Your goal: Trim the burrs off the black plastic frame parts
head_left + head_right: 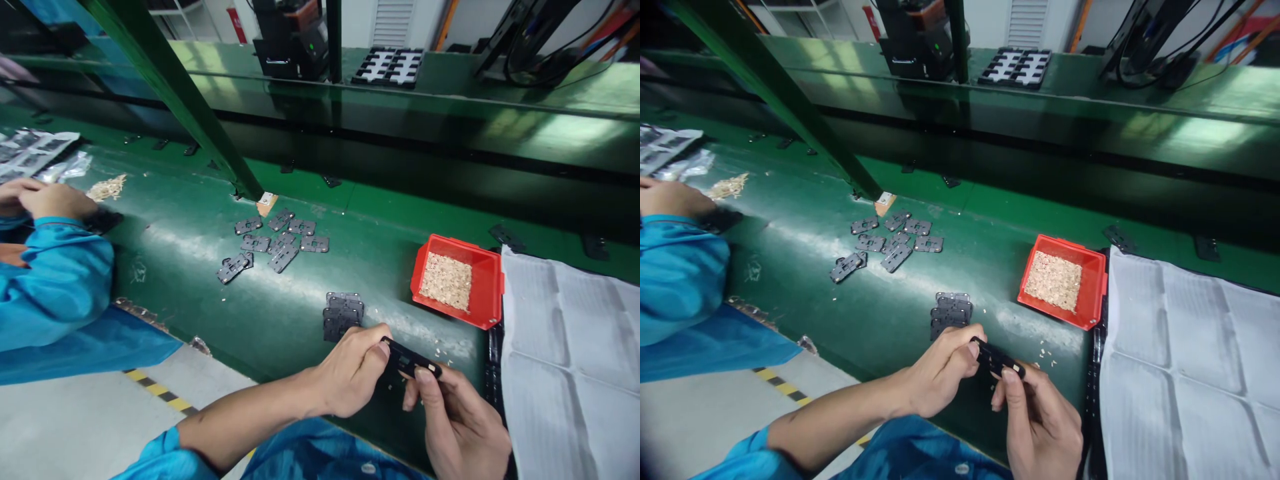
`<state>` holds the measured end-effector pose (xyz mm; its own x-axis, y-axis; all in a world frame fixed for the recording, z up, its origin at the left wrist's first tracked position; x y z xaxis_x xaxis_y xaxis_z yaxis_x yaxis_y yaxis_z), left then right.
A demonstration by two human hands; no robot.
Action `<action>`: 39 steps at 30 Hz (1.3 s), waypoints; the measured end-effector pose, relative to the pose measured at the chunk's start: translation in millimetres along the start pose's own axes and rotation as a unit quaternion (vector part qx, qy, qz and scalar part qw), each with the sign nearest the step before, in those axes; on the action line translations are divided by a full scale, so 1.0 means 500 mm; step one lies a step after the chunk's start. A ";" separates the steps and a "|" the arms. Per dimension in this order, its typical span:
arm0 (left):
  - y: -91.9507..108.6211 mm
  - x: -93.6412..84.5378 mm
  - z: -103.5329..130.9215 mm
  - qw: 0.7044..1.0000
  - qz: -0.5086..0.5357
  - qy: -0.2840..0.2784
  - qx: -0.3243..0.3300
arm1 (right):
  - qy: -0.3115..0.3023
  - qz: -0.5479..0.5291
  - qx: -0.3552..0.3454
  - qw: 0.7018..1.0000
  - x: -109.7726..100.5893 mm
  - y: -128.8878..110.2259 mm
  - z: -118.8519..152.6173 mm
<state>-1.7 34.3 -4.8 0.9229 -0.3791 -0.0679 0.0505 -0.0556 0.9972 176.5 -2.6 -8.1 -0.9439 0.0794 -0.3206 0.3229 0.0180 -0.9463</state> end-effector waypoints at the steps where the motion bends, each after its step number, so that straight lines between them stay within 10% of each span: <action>1: -0.002 0.001 0.001 1.000 0.006 -0.003 -0.002 | 0.003 0.001 -0.004 1.000 -0.001 0.001 0.000; 39: -0.024 0.032 -0.005 0.998 -0.006 0.055 -0.005 | 0.041 0.039 -0.074 0.996 0.003 0.023 0.038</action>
Point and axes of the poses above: each hand's wrist, its own z-axis away from the middle knuckle, its own x-axis out of the palm, y = z × x, the point moved 2 cm from there along -z, towards the middle knuckle, and after that the axes turned 7 degrees about x, right-handed, at the moved point
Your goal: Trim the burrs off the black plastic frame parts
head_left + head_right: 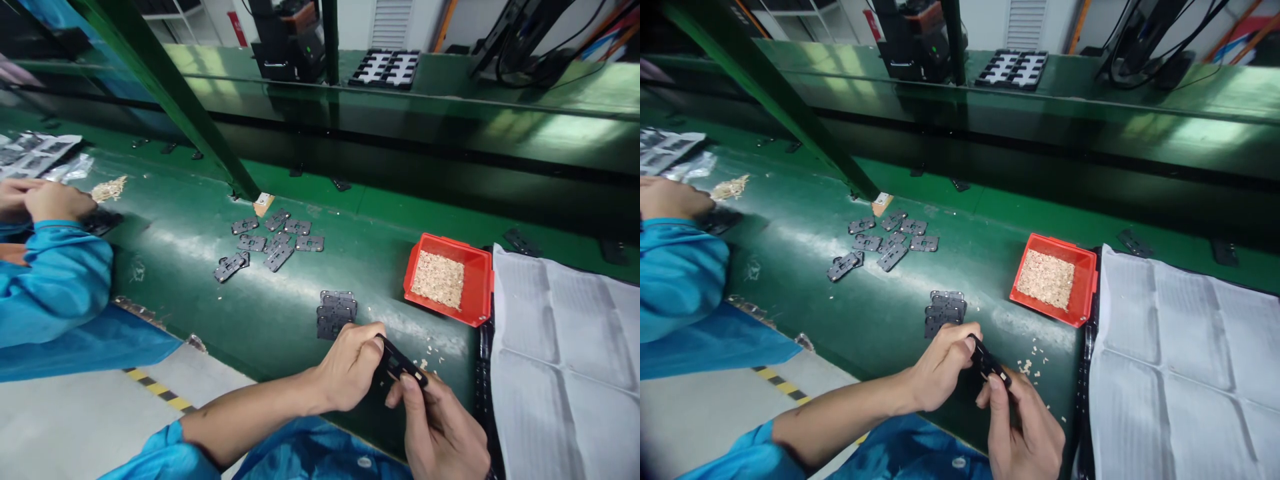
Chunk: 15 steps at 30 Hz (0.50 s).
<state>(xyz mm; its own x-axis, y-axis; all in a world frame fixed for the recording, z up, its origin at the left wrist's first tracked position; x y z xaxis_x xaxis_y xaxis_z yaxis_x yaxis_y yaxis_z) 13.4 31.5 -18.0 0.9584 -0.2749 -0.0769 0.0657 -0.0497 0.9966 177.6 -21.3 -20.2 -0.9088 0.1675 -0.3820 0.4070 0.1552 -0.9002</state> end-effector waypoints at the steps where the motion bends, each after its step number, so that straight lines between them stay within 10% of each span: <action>1: 0.000 0.000 0.000 1.000 0.001 -0.001 -0.001 | 0.001 0.001 0.006 1.000 -0.001 -0.001 -0.001; 15: 0.009 0.006 0.000 0.998 0.040 -0.048 -0.008 | -0.001 -0.045 0.060 0.997 -0.010 0.005 -0.009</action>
Point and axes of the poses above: each hand's wrist, its own z-axis away from the middle knuckle, its own x-axis out of the palm, y = z × x, the point moved 2 cm from there along -z, towards the middle knuckle, and after that the axes turned 7 degrees about x, right-handed, at the moved point
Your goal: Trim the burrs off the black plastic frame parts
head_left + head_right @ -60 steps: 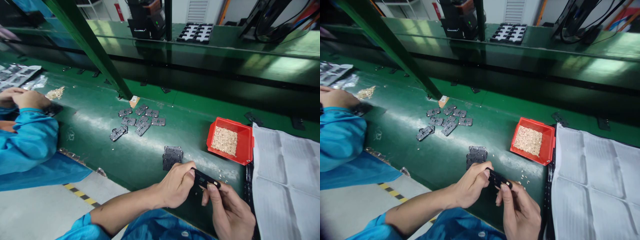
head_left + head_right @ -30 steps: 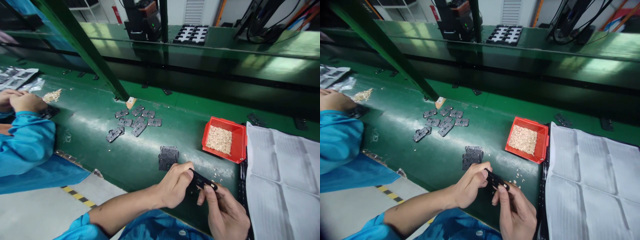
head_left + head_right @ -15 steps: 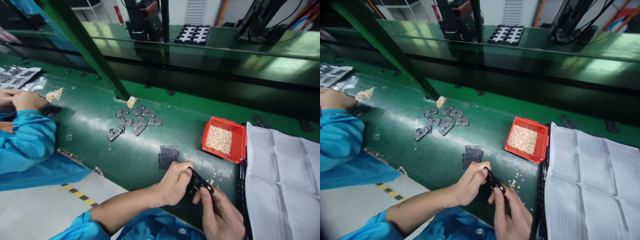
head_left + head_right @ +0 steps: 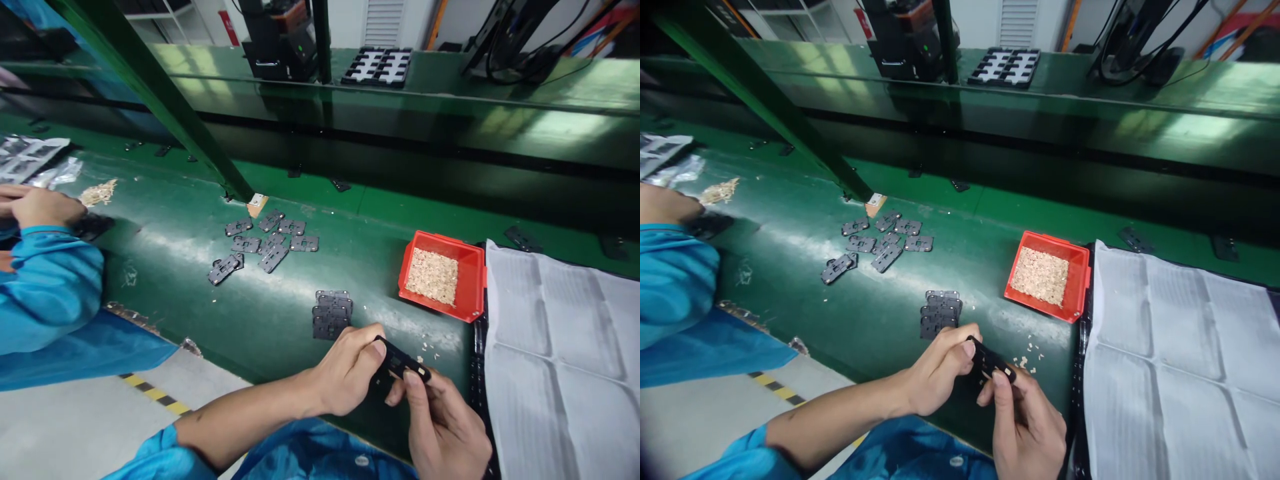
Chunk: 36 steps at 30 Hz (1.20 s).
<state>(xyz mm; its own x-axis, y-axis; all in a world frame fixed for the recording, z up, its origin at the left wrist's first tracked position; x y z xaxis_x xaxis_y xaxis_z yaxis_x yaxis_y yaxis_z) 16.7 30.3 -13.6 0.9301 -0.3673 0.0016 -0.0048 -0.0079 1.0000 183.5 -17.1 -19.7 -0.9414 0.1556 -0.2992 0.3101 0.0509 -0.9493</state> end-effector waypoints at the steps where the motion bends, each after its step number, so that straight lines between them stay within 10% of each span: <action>1: -0.001 0.001 -0.001 1.000 0.000 0.001 -0.001 | 0.000 0.001 -0.001 1.000 0.000 0.001 0.000; 27: 0.002 0.017 -0.014 0.998 -0.053 -0.028 -0.018 | 0.037 -0.032 0.061 0.997 -0.026 0.017 -0.009; 36: 0.028 0.018 -0.008 0.991 -0.126 -0.046 -0.027 | 0.089 0.068 -0.127 0.986 -0.055 0.030 0.000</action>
Point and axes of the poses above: each hand's wrist, its own z-axis away from the middle knuckle, its own x-axis out of the palm, y = z × x, the point moved 2 cm from there along -z, towards the middle knuckle, and after that the axes turned 7 degrees about x, right-handed, at the moved point
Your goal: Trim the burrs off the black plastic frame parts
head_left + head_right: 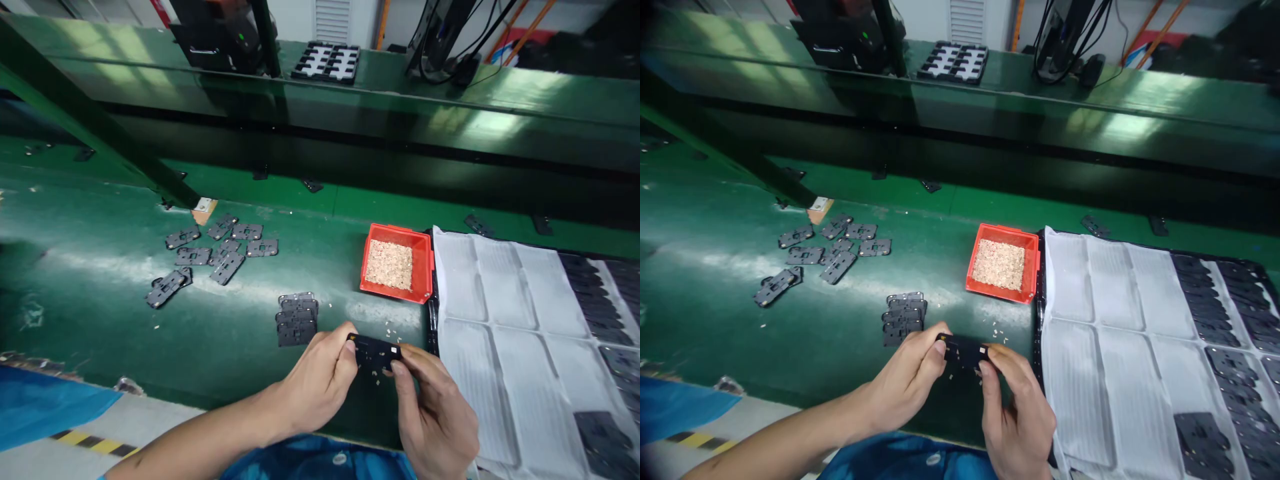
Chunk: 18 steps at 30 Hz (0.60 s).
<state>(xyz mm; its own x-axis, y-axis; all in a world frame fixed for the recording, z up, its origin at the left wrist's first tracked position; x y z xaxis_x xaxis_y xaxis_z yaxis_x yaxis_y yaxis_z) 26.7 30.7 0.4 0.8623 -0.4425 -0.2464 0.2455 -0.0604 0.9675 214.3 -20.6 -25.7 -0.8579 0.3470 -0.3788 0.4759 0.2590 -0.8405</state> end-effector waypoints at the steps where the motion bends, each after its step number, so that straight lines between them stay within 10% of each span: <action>1: 0.003 0.001 0.002 1.000 -0.011 -0.005 -0.005 | 0.005 0.014 -0.022 1.000 -0.002 -0.003 -0.005; 18: 0.040 0.002 0.014 0.996 -0.057 -0.038 -0.051 | -0.002 0.085 -0.087 0.993 -0.005 -0.029 -0.037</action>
<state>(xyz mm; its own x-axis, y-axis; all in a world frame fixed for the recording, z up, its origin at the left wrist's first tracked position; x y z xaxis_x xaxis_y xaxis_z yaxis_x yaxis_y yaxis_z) 29.3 22.7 20.0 0.7905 -0.5052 -0.3462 0.3880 -0.0242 0.9213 213.0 -8.5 -5.5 -0.7636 0.3953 -0.5105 0.6391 0.3496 -0.6851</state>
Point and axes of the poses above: each hand's wrist, its own z-axis away from the middle knuckle, its own x-axis out of the palm, y = z × x, the point moved 2 cm from there along -z, towards the middle knuckle, and after that the axes turned 7 degrees about x, right-handed, at the moved point
